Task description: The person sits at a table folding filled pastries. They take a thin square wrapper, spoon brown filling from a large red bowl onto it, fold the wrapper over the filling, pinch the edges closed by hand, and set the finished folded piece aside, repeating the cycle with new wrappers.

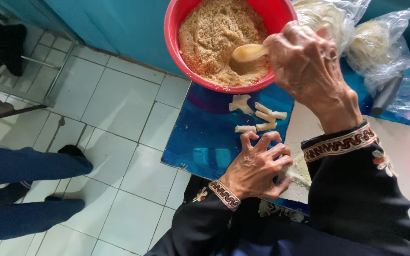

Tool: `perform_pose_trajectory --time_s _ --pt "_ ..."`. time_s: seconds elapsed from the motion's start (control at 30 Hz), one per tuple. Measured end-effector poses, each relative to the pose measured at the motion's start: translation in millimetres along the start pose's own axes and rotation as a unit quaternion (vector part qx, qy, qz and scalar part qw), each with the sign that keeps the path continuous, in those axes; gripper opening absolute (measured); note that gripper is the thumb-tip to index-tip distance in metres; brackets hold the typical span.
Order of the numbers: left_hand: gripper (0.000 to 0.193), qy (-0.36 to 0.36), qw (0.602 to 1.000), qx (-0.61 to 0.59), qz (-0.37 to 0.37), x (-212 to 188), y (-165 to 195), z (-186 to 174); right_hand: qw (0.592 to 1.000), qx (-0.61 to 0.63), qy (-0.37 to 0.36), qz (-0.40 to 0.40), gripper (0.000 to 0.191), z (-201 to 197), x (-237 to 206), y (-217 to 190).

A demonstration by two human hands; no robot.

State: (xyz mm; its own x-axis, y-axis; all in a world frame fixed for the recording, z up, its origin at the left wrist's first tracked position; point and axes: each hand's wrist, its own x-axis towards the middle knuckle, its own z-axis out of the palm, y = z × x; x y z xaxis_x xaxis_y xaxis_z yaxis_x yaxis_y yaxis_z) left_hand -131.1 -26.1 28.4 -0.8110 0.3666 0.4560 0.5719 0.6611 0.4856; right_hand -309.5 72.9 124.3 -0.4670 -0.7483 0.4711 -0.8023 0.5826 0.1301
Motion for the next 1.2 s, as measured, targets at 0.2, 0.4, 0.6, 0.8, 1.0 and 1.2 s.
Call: perform_pose_trajectory --time_s 0.2,0.4,0.6,0.8,1.0,1.2 --pt "0.040 -0.006 1.000 -0.004 -0.002 0 -1 2 0.997 -0.053 -0.062 0.001 0.012 23 12 -2" --pt "0.039 -0.007 1.000 0.003 -0.011 -1 1 -2 0.990 0.016 -0.131 0.051 0.023 33 20 -7" --pt "0.046 -0.006 1.000 0.026 -0.013 1 1 -2 0.980 0.152 -0.042 0.125 0.025 14 6 11" --pt "0.042 0.007 1.000 0.015 -0.004 2 1 -2 0.945 0.252 -0.018 0.210 0.020 -11 -15 16" --pt "0.031 0.004 1.000 -0.004 0.010 -1 0 2 0.891 0.325 -0.032 0.314 0.016 -45 -86 6" --pt "0.019 0.026 0.999 -0.004 0.020 -1 4 10 0.900 0.317 -0.035 0.297 0.012 -71 -194 -7"
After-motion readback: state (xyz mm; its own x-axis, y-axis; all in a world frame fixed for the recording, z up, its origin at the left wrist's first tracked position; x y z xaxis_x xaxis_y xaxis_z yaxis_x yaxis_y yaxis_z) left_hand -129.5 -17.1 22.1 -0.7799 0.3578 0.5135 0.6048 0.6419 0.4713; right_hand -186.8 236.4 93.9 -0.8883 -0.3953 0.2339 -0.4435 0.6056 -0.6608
